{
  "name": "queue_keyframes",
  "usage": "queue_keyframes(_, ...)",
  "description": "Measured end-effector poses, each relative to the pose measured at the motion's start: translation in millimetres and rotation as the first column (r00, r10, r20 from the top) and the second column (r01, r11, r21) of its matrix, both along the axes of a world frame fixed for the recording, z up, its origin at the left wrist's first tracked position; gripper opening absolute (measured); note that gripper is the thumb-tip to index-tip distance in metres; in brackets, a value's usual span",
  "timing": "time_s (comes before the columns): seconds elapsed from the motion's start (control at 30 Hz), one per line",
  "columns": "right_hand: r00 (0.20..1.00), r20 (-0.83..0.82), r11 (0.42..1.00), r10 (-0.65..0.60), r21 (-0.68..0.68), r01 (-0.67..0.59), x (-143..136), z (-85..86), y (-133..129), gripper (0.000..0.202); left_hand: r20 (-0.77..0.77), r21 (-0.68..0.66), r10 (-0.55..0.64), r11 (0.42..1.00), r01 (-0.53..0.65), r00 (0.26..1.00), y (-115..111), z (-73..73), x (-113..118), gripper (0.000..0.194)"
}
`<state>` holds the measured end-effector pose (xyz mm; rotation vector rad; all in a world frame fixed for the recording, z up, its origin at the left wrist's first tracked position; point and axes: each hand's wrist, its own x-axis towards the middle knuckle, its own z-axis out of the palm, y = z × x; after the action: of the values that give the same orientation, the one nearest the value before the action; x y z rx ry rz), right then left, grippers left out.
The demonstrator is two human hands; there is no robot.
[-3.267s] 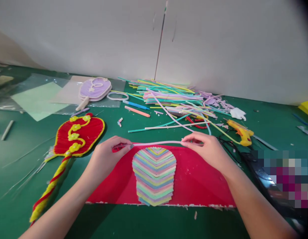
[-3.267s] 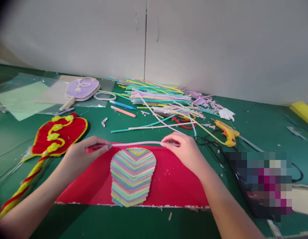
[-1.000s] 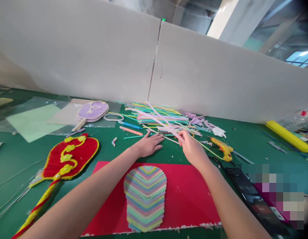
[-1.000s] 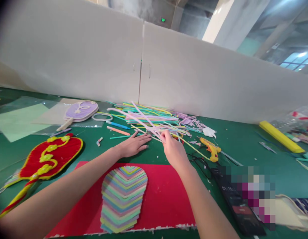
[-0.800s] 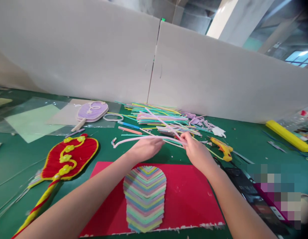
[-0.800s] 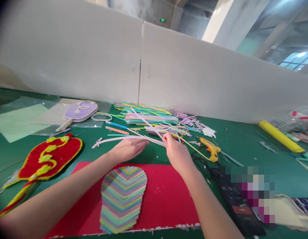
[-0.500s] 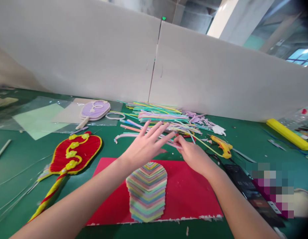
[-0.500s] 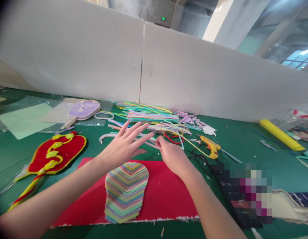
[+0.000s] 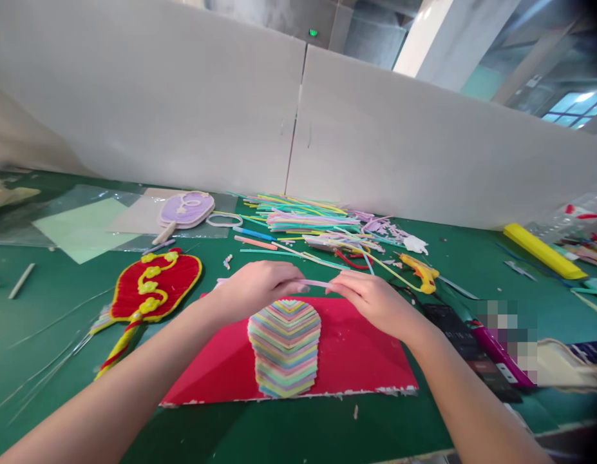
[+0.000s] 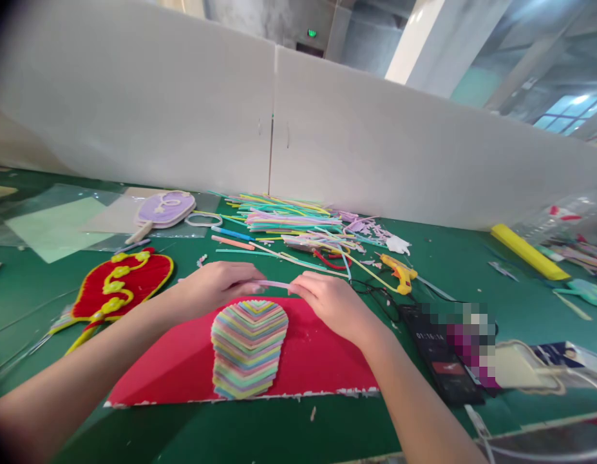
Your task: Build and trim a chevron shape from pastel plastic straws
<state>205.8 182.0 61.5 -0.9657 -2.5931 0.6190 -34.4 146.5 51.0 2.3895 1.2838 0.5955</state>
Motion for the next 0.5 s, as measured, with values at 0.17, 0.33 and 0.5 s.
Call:
queue_keyframes(0.17, 0.995, -0.073, 0.991, -0.064, 0.115, 0.072, 15.2, -5.3, 1.1, 0.027, 0.094, -0.012, 0.092, 0.996, -0.091, 0.991, -13.5, 4.5, -16.4, 0.03)
queue_keyframes(0.33, 0.974, -0.201, 0.964, -0.107, 0.219, 0.151, 28.2, -4.1, -5.3, 0.02, 0.171, -0.044, 0.213, 0.977, -0.208, 0.962, -22.7, -1.1, -34.3, 0.031)
queue_keyframes(0.5, 0.935, -0.322, 0.896, -0.15, 0.356, 0.266, 31.5, 5.6, -21.4, 0.015, 0.348, -0.029, 0.336, 0.937, -0.348, 0.875, -35.1, -6.4, -38.3, 0.027)
